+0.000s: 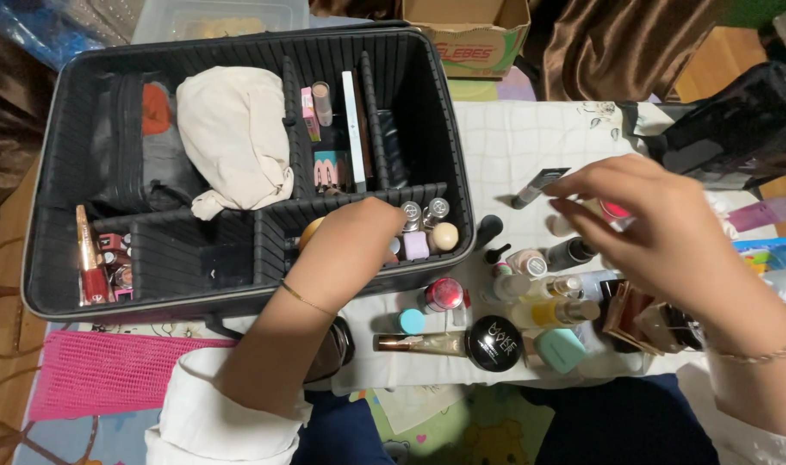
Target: The person packs various cosmetic items, including bottles, tubes, and compacts, into a black suitcase. They pick up items from a table, open and close some containers, and place them into the suitcase's compartments.
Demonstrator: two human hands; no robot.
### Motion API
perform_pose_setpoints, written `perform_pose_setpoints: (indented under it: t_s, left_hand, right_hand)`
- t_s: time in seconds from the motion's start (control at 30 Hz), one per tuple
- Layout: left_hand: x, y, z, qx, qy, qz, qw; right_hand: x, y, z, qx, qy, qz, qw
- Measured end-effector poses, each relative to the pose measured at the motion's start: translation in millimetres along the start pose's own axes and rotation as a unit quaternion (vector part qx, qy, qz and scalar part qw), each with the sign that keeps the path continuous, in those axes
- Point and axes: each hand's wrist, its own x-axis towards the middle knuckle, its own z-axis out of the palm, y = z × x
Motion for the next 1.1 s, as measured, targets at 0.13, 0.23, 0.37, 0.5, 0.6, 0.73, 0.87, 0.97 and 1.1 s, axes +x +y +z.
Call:
perform_pose_setpoints:
  t_s: [0.13, 0.23, 0.37, 0.5, 0.6, 0.73, 0.87, 0.97, 1.1]
  left_hand:
    - [-10, 13, -27, -0.009, -0.007, -0.023, 1.000]
    - [-11, 16, -36, 0.011, 0.010, -0.001, 1.000]
    - [-10, 17, -32, 0.026, 0.010, 0.003, 1.000]
    - [-2, 7, -16, 0.025, -0.016, -0.020, 0.999]
    - [0, 5, -15, -0.028, -0.033, -0.020, 0.999]
    - [0, 8, -14, 0.017, -0.052, -0.030, 0.998]
    - [-4, 19, -26, -0.028, -0.071, -0.059, 0.995]
    - [-8, 29, -39, -0.043, -0.078, -0.072, 0.993]
    - [-11, 30, -37, 0.024, -0.045, -0.034, 0.998]
  right_hand:
    - [-12, -4, -19, -0.033, 0.011, 0.048, 0.998]
    - [-19, -3, -26, -0.030, 0.008, 0.108, 0.994]
    - [-27, 4, -25, -0.032, 0.014, 0.089, 0.995]
    - [-30, 2, -21, -0.010, 0.021, 0.043, 0.999]
    - [-33, 3, -17, 0.003, 0.014, 0.050, 0.999]
    - [-33, 3, -15, 0.011, 0.005, 0.046, 0.999]
    - [-32, 2, -13, 0.002, 0.000, 0.046, 0.999]
    - [-34, 1, -14, 0.004, 0.001, 0.049, 0.999]
    - [-37, -3, -16, 0.005, 0.002, 0.066, 0.998]
